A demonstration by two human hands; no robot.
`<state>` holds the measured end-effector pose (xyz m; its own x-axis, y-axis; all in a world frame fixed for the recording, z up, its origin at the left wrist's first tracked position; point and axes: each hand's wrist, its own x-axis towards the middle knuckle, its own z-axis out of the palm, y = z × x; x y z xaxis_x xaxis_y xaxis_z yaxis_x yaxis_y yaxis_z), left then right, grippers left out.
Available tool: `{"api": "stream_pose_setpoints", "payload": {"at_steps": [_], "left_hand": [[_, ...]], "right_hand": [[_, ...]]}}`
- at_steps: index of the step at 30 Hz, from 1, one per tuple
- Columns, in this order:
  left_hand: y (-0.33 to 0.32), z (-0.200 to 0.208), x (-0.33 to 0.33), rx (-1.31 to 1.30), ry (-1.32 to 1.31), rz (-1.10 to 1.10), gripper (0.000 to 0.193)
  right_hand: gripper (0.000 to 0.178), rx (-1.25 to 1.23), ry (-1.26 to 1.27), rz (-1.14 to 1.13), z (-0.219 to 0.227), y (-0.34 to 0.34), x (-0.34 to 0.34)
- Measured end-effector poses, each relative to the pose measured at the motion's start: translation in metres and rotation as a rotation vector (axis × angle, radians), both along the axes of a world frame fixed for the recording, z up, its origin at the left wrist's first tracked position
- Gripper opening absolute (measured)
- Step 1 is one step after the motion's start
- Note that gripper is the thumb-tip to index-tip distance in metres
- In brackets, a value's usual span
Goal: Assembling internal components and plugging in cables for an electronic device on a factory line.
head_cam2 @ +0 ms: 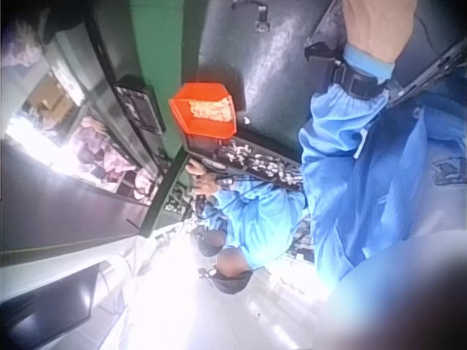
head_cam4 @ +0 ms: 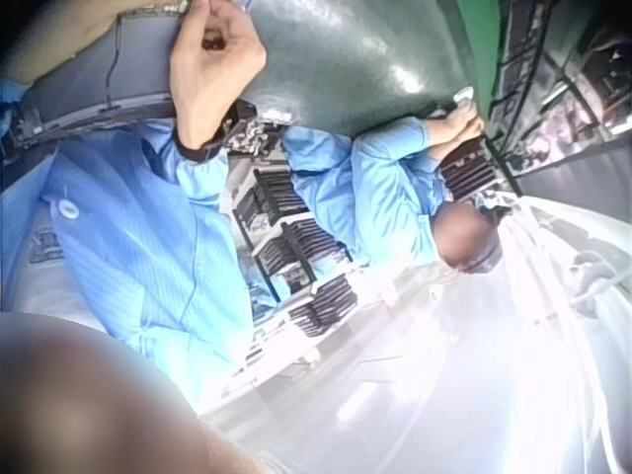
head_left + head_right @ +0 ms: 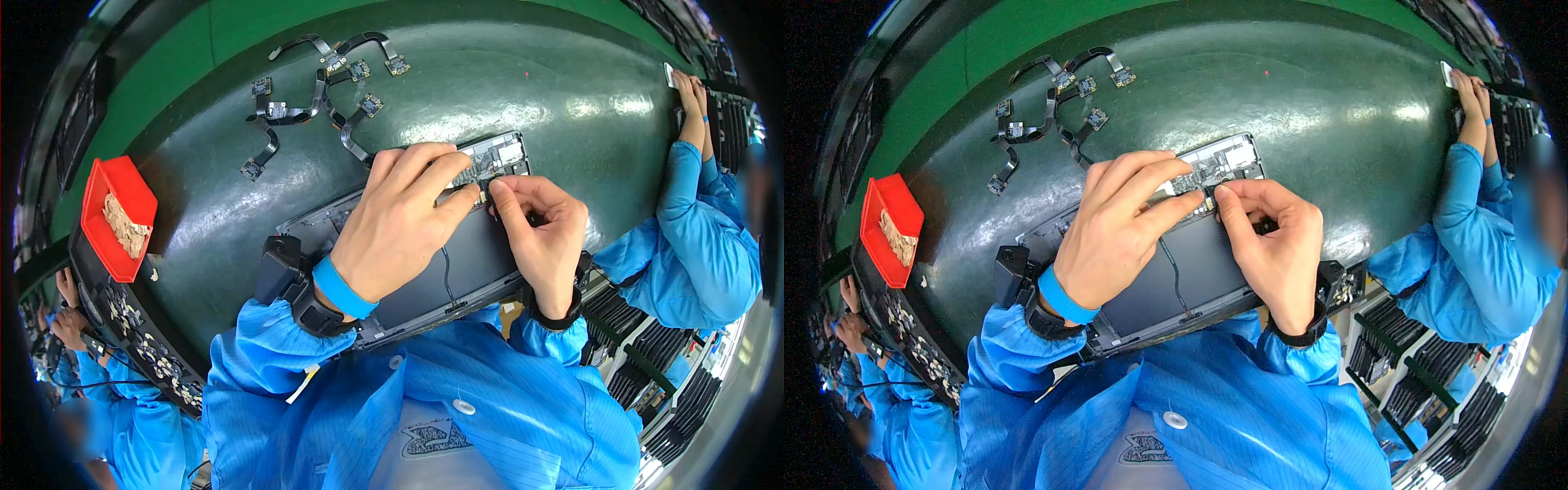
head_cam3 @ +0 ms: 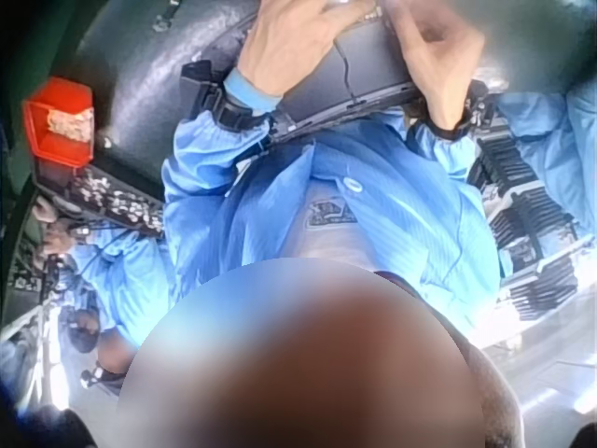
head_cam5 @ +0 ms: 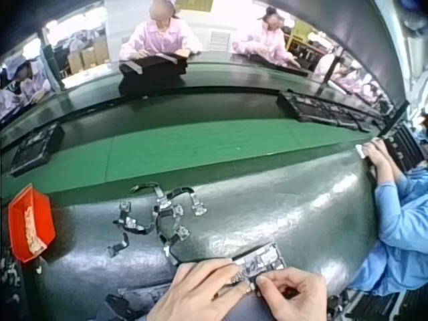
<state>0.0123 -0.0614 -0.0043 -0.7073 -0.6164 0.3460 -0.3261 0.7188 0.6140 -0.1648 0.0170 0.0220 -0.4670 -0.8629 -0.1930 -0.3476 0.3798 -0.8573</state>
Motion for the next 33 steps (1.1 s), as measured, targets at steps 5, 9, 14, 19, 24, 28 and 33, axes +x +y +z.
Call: {"api": "stream_pose_setpoints", "payload": {"at_steps": [5, 9, 14, 19, 24, 28, 33], "left_hand": [[0.0003, -0.0007, -0.0002, 0.001, 0.001, 0.003, 0.036], [0.0003, -0.0001, 0.0, 0.002, -0.005, 0.002, 0.035], [0.0, 0.0005, 0.0005, 0.004, -0.003, 0.001, 0.034], [-0.0005, 0.0004, -0.0002, -0.008, 0.005, 0.005, 0.032], [0.0001, -0.0006, 0.0005, -0.023, -0.001, -0.001, 0.031], [-0.0008, -0.0013, 0.0007, -0.023, 0.006, -0.004, 0.031], [-0.0002, -0.0016, 0.0004, -0.024, 0.021, 0.007, 0.029]], "right_hand": [[0.013, -0.005, 0.001, 0.003, -0.0014, 0.0001, 0.0009], [0.013, -0.013, 0.007, 0.006, -0.0028, 0.0014, 0.0004], [0.012, -0.016, -0.012, -0.001, -0.0011, 0.0004, 0.0019], [0.013, -0.011, 0.0, 0.014, 0.0007, -0.0012, 0.0014], [0.013, 0.009, 0.047, 0.049, 0.0031, -0.0022, 0.0002], [0.012, 0.022, 0.04, 0.047, 0.003, -0.0021, 0.001], [0.012, 0.0, -0.054, 0.055, 0.0006, -0.0016, 0.0048]]}}
